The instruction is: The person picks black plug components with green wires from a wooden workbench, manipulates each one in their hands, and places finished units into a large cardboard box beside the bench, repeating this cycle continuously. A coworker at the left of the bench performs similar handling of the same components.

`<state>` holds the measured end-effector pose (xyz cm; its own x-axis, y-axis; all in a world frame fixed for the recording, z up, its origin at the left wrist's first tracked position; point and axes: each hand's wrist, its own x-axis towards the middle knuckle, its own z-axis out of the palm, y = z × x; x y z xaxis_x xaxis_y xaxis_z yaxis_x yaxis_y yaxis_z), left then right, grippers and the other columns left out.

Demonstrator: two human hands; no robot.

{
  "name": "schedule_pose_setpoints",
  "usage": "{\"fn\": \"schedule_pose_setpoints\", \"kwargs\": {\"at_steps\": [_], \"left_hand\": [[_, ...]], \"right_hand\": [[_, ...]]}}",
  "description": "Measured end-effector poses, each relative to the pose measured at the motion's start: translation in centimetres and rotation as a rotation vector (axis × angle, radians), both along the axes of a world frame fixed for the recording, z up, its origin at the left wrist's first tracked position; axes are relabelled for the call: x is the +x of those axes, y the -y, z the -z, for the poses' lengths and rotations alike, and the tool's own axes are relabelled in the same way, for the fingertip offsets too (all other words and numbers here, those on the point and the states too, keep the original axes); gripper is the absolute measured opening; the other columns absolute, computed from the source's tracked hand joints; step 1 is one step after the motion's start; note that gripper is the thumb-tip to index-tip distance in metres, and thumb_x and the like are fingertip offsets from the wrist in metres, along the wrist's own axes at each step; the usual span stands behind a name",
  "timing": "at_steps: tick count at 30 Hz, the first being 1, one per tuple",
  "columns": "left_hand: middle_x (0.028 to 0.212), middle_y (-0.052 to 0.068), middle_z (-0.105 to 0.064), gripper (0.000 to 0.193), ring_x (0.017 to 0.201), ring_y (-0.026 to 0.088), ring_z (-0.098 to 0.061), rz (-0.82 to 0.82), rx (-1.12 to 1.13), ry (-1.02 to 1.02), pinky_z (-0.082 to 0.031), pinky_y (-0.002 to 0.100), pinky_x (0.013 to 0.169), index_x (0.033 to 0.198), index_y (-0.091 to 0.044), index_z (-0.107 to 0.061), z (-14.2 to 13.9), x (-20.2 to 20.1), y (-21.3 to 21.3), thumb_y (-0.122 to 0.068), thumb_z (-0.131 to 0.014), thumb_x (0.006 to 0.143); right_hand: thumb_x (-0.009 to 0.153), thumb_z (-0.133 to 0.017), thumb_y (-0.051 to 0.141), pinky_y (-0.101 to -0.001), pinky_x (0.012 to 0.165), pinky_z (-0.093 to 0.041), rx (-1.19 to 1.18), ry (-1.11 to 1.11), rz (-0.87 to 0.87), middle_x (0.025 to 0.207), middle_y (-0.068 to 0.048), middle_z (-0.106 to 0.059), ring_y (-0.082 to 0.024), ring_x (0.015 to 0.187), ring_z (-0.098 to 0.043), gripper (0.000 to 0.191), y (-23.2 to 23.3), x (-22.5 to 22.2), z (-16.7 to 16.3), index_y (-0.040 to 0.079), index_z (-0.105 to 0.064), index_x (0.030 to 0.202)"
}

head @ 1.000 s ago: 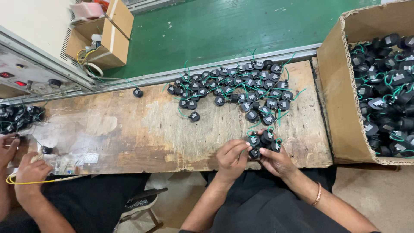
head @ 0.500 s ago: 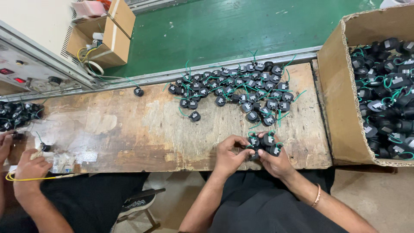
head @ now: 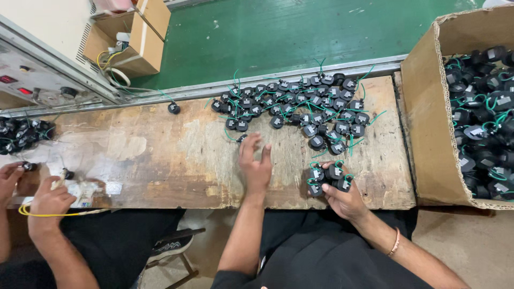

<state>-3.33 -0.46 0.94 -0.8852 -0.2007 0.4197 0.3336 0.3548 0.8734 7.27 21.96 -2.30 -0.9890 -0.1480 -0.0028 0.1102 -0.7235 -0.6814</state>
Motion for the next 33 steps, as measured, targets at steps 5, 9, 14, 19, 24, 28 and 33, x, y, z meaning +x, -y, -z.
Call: {"fn": "schedule_pose_setpoints", "kwargs": {"at_steps": [5, 9, 14, 19, 24, 28, 33], "left_hand": [[0.147, 0.025, -0.051, 0.065, 0.132, 0.043, -0.048, 0.117, -0.600, -0.103, -0.037, 0.053, 0.106, 0.136, 0.000, -0.058, 0.7, -2.6, -1.3, -0.024, -0.080, 0.080], [0.156, 0.012, -0.052, 0.051, 0.145, 0.033, -0.049, 0.189, -0.488, 0.110, -0.040, 0.047, 0.122, 0.136, -0.012, -0.059, 1.8, -2.2, -1.1, -0.027, -0.078, 0.091], [0.151, 0.022, -0.048, 0.073, 0.141, 0.042, -0.044, 0.189, -0.463, -0.064, -0.036, 0.050, 0.116, 0.145, -0.003, -0.045, 1.0, -2.3, -1.5, -0.023, -0.081, 0.084], [0.143, 0.022, -0.056, 0.082, 0.131, 0.042, -0.052, 0.299, -0.591, -0.146, -0.037, 0.051, 0.107, 0.146, -0.002, -0.045, 0.1, -1.8, -2.6, -0.020, -0.084, 0.076], [0.131, 0.007, -0.070, 0.054, 0.125, 0.031, -0.067, 0.258, -0.421, 0.001, -0.052, 0.039, 0.107, 0.129, -0.014, -0.066, 2.1, -0.7, -1.1, -0.018, -0.091, 0.080], [0.123, 0.008, -0.066, 0.062, 0.114, 0.025, -0.067, 0.213, 0.027, 0.097, -0.056, 0.037, 0.100, 0.129, -0.005, -0.064, 4.2, 0.1, -0.2, 0.003, -0.084, 0.071], [0.119, 0.003, -0.061, 0.070, 0.112, 0.018, -0.061, 0.228, 0.614, 0.144, -0.056, 0.033, 0.097, 0.133, -0.006, -0.059, 4.1, 1.7, -0.4, 0.012, -0.083, 0.070]], "right_hand": [[0.086, -0.068, -0.010, -0.0419, 0.100, -0.052, 0.061, -0.031, 0.015, 0.134, -0.011, -0.056, -0.023, 0.120, -0.059, 0.053, 0.2, -0.1, 0.1, 0.006, -0.049, 0.133], [0.086, -0.068, -0.010, -0.0422, 0.102, -0.052, 0.068, -0.013, 0.007, 0.134, -0.011, -0.056, -0.023, 0.121, -0.059, 0.053, 0.2, 0.0, 0.3, 0.006, -0.049, 0.132], [0.087, -0.069, -0.010, -0.0423, 0.102, -0.052, 0.049, -0.036, -0.015, 0.133, -0.012, -0.055, -0.024, 0.121, -0.058, 0.052, -0.1, 0.1, 0.2, 0.006, -0.050, 0.133], [0.086, -0.070, -0.009, -0.0421, 0.102, -0.051, 0.055, -0.040, 0.012, 0.136, -0.010, -0.054, -0.022, 0.123, -0.057, 0.050, -0.3, 0.5, 0.3, 0.006, -0.051, 0.130], [0.087, -0.070, -0.007, -0.0420, 0.102, -0.052, 0.055, -0.036, 0.018, 0.133, -0.011, -0.056, -0.023, 0.122, -0.058, 0.053, -0.9, 0.3, 0.3, 0.005, -0.050, 0.135], [0.092, -0.070, -0.001, -0.0466, 0.098, -0.055, 0.040, -0.033, -0.022, 0.131, -0.013, -0.057, -0.024, 0.120, -0.061, 0.058, -0.8, -0.1, -0.1, 0.006, -0.044, 0.143], [0.091, -0.072, 0.012, -0.0511, 0.098, -0.055, 0.010, 0.033, -0.055, 0.143, -0.010, -0.053, -0.027, 0.125, -0.060, 0.079, -0.6, -0.6, -1.2, 0.013, -0.028, 0.156]]}}
